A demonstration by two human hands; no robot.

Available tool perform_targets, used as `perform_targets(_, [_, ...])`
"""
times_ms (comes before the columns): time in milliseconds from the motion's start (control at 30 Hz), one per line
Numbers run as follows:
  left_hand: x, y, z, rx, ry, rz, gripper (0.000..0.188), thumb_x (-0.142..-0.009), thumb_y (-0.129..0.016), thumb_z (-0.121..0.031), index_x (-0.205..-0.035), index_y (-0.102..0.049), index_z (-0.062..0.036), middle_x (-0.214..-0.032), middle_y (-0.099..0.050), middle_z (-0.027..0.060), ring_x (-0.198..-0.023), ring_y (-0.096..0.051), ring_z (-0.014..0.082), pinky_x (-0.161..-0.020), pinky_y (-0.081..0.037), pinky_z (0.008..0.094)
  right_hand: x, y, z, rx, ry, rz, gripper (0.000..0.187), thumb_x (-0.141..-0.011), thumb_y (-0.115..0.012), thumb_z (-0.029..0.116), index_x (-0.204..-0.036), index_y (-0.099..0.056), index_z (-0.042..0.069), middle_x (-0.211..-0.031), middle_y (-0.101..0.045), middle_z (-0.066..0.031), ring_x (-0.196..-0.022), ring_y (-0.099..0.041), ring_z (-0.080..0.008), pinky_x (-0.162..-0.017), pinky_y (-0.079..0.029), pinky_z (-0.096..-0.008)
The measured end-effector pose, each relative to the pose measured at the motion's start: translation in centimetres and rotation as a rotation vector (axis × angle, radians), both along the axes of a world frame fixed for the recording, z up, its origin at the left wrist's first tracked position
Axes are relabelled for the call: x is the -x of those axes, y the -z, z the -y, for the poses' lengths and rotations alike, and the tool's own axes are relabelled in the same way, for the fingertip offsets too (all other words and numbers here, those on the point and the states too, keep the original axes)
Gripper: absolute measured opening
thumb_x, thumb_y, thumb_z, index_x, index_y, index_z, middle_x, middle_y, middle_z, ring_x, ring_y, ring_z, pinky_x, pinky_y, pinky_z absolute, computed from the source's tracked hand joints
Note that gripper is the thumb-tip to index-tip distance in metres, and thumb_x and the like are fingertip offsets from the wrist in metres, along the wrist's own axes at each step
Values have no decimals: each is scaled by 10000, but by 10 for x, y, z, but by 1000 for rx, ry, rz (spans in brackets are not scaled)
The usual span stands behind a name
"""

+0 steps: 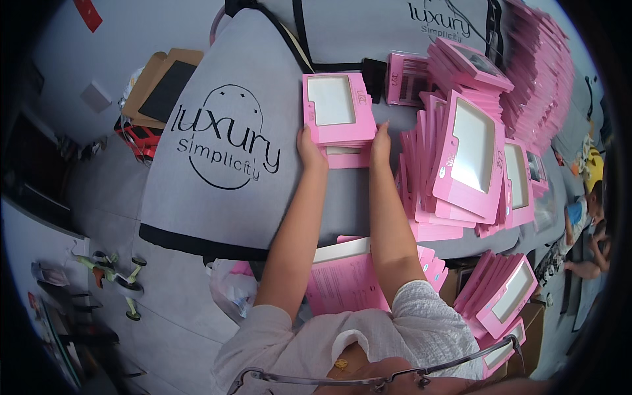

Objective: The person assembles pink paper packs by inserting white inserts into pink frames and stacking them on a table. The person repeatedly picks up frames, inserts the white pieces, and places the completed packs into a growing stack.

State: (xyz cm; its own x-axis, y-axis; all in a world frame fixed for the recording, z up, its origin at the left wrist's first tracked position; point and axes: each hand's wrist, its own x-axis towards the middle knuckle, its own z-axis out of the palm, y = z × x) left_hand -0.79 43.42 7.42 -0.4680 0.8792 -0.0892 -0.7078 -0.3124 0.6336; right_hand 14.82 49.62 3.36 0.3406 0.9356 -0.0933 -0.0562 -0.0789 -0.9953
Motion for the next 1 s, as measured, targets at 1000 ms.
perform_targets(1000, [-175, -83, 86, 173, 810, -219, 814, -819, -624, -534, -1402, -277, -84, -1403, -389, 83, -1273, -398, 224, -1052, -330, 380, -239, -182, 205, 124, -126, -75, 620, -887, -577, 431, -1339, -434, 31, -1269, -535, -131, -1113, -538, -204, -929, -420, -292])
